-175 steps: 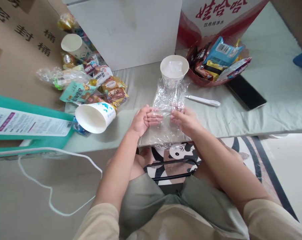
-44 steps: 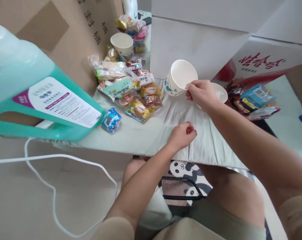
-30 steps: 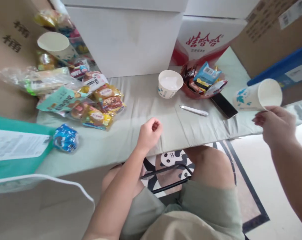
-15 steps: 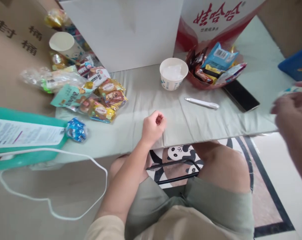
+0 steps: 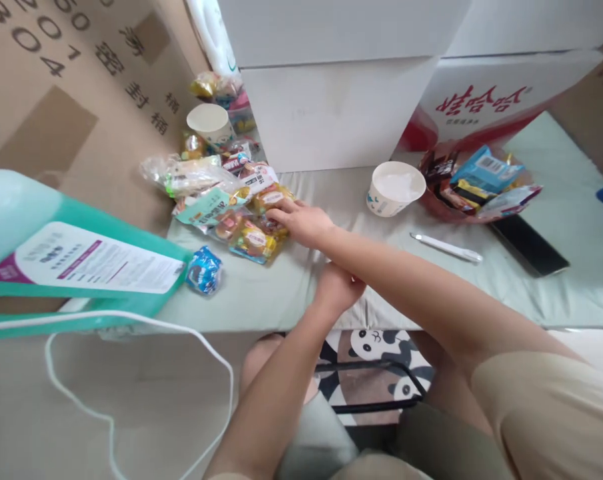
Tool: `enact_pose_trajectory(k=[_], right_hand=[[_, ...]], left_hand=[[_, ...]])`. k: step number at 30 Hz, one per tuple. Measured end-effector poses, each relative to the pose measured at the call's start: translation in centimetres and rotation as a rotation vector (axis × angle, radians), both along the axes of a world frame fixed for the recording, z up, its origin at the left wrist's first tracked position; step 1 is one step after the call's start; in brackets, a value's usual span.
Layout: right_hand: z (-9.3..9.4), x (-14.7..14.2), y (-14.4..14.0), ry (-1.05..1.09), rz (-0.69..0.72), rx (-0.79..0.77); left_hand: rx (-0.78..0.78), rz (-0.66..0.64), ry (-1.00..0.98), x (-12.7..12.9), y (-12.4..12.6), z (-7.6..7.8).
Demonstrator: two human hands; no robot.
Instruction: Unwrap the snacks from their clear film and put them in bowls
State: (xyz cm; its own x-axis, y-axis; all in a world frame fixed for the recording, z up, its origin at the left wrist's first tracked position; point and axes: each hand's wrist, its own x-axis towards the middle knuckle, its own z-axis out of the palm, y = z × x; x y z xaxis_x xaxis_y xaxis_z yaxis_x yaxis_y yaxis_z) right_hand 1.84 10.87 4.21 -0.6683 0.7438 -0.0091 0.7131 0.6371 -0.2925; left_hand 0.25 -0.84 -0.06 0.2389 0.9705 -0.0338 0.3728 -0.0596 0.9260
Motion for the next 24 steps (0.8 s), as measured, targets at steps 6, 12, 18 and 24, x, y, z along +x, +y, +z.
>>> enact_pose_trajectory(k=[6, 12, 18, 24], right_hand=[[1.8, 5.1, -2.6, 0.082, -0.023, -0.003], [1.2, 14.8, -8.1, 0.755, -0.390, -0.072], [-3.7, 19.8, -13.0, 0.952, -0.472, -0.324], [-3.5, 24.9, -12.4, 0.462, -0.746, 0.181]], left_hand=[[0.077, -0.122, 0.304, 0.1, -0.2, 1.0], [-0.050, 0.015, -0.086, 0.4, -0.3, 1.2], [-0.397, -0.056, -0.683, 3.1, 0.4, 0.9], [-0.289, 0.124, -0.571, 4.6, 1.9, 0.2]])
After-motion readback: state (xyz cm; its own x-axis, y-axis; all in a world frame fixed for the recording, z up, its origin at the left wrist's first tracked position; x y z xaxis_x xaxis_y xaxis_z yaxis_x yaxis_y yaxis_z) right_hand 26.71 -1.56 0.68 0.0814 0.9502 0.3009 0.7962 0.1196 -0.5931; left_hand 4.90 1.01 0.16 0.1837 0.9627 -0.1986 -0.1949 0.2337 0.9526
